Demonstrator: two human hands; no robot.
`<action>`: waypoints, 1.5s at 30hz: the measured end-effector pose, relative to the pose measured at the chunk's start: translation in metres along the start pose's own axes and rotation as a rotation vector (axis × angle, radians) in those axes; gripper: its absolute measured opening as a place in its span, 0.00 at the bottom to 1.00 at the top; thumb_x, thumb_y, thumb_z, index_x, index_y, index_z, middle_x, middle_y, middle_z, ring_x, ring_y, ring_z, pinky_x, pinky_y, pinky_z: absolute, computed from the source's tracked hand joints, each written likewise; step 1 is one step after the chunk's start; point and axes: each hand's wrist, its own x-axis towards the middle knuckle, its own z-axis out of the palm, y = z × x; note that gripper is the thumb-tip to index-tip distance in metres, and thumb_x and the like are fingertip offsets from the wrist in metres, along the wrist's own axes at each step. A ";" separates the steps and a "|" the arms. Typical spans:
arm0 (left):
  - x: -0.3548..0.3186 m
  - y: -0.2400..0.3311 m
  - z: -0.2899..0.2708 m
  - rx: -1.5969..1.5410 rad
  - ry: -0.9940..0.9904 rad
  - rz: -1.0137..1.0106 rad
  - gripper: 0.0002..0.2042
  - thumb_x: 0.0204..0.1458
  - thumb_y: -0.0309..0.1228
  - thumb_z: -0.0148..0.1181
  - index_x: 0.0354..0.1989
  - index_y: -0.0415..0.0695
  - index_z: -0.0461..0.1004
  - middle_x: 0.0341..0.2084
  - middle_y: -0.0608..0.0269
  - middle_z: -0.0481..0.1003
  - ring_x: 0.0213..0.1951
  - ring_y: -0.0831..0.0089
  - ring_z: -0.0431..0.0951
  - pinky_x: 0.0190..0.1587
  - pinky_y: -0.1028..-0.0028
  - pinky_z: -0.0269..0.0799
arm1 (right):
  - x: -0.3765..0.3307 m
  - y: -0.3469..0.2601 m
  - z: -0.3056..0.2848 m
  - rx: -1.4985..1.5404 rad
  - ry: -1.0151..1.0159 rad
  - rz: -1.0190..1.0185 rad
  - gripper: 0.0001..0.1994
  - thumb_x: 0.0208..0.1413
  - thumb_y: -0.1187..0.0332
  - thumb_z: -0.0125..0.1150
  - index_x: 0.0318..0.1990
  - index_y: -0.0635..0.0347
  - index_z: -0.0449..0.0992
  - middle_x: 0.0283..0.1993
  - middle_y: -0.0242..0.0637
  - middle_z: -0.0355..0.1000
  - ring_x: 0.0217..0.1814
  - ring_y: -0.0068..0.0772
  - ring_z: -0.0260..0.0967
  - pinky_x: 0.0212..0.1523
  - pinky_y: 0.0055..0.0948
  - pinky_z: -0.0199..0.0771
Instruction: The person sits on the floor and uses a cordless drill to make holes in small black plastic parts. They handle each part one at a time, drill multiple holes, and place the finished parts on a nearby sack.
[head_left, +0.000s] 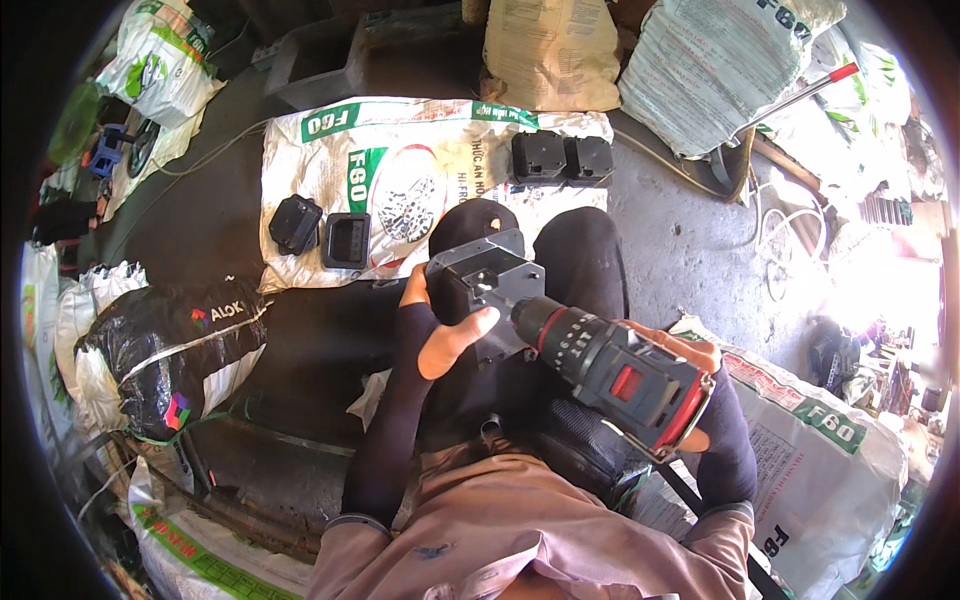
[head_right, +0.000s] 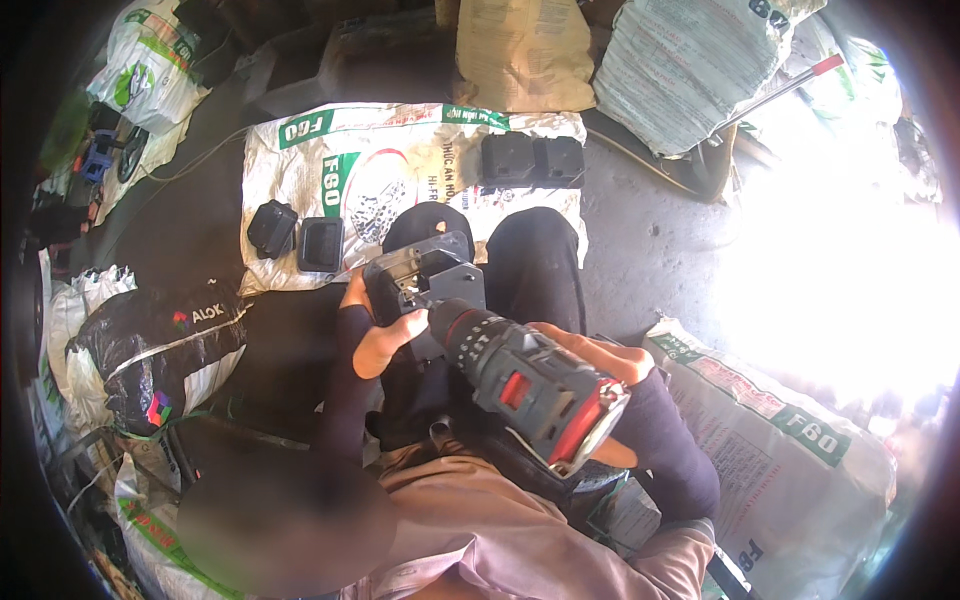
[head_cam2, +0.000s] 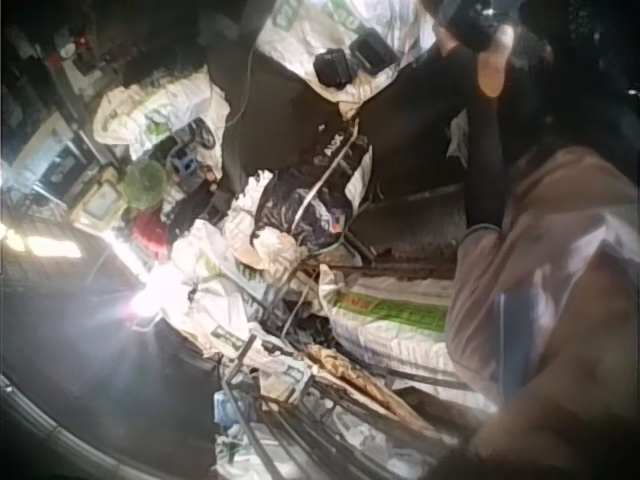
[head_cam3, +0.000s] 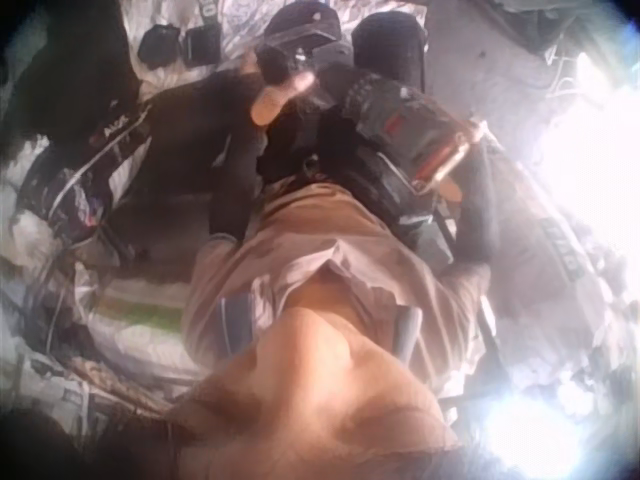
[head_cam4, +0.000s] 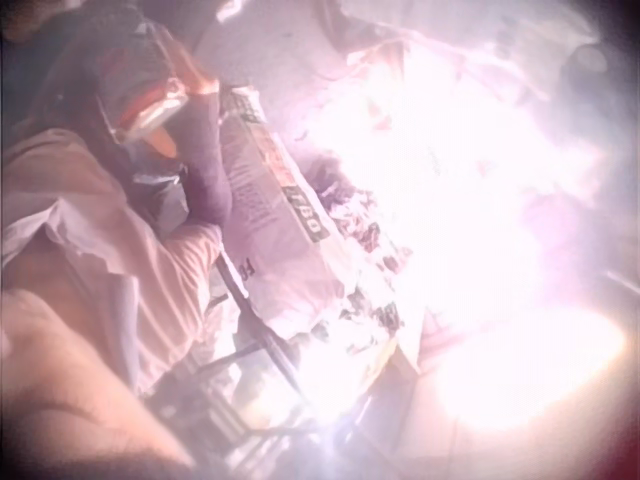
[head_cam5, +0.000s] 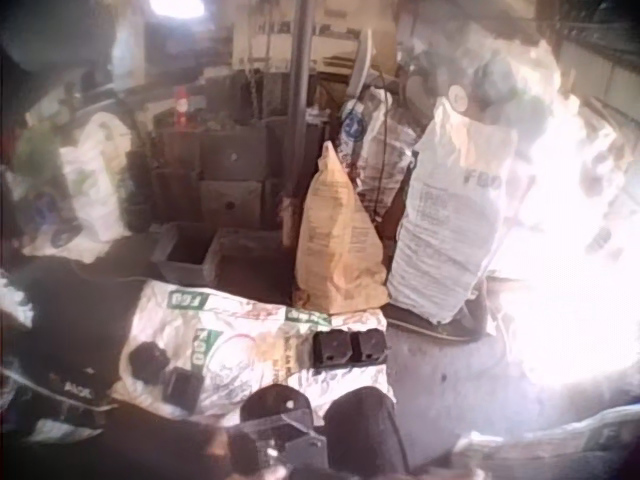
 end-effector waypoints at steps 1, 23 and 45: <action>-0.004 0.000 0.001 -0.007 0.012 0.042 0.28 0.39 0.24 0.71 0.50 0.37 0.65 0.43 0.57 0.74 0.44 0.73 0.75 0.49 0.72 0.71 | 0.003 -0.003 0.001 0.011 -0.005 -0.029 0.35 0.37 0.64 0.71 0.56 0.70 0.71 0.44 0.45 0.78 0.38 0.38 0.80 0.42 0.30 0.78; -0.015 -0.006 0.006 0.016 0.127 0.191 0.26 0.39 0.24 0.69 0.49 0.39 0.64 0.40 0.60 0.75 0.41 0.76 0.76 0.46 0.73 0.73 | 0.008 -0.009 0.031 -0.042 0.012 -0.143 0.30 0.41 0.63 0.68 0.53 0.66 0.72 0.30 0.42 0.73 0.27 0.40 0.73 0.28 0.31 0.73; 0.024 -0.018 -0.101 -0.586 0.251 0.002 0.15 0.50 0.28 0.62 0.46 0.39 0.74 0.43 0.62 0.76 0.44 0.74 0.76 0.49 0.71 0.72 | 0.025 -0.029 0.020 -0.380 0.263 0.005 0.19 0.39 0.74 0.69 0.43 0.67 0.80 0.34 0.41 0.78 0.34 0.28 0.77 0.37 0.23 0.76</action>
